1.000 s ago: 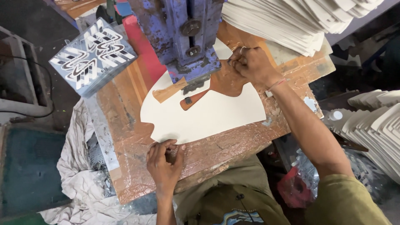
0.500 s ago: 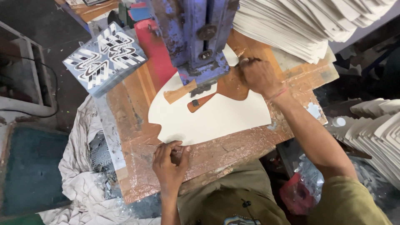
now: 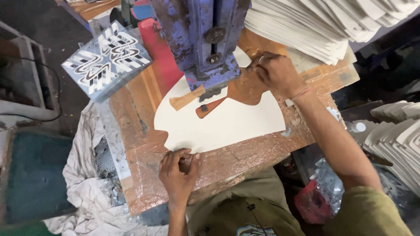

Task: Stamping or heat pressing designs onto white sheets using a machine.

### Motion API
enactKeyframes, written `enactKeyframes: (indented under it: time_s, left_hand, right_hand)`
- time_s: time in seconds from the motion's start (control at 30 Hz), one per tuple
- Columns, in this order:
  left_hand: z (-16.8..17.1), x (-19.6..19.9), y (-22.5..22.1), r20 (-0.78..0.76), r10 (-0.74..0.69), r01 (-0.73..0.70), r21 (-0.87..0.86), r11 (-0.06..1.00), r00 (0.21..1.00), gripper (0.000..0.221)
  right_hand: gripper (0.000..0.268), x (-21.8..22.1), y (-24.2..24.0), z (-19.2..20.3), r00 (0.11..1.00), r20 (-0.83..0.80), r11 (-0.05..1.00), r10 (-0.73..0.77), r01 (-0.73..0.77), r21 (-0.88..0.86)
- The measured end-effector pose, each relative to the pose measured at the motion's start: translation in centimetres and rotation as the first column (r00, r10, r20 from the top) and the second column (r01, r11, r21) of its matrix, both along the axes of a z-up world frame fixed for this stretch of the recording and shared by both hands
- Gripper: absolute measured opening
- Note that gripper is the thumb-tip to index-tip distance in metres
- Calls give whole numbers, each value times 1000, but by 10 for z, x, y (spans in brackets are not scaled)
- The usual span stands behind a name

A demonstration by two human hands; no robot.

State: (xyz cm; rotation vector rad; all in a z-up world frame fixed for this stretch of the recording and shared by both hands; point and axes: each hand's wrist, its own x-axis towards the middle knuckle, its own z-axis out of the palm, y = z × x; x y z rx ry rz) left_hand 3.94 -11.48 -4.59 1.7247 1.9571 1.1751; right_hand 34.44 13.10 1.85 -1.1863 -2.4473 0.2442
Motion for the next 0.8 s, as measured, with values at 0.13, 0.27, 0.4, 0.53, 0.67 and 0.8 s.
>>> enactKeyframes:
  time_s: [0.13,0.27,0.4,0.53,0.67,0.8]
  left_hand:
    - [0,1,-3,13,1,-2,29,1000,1000,23]
    - [-6,-1,-4,24,-9,8,45,999,1000,22]
    - [-2,-2,2,34,-11,10,42,999,999,23]
    - [2,3,-3,-42,-14,15,25,1000,999,24]
    - [3,3,-2,-71,-24,25,0,1000,997,25]
    - [5,4,-3,-52,-12,12,-7,1000,999,24]
  right_hand:
    - [26,11,12,-28,957,291,986,11,-60,158]
    - [34,14,-1,-54,922,379,957,-80,-35,286]
    - [23,34,-36,-40,969,242,992,-51,22,124]
    - [16,60,-57,-6,990,-69,992,-121,123,28]
    - [27,25,-47,14,973,-139,970,-184,157,-183]
    - [18,11,-17,-15,1000,19,997,4,-6,75]
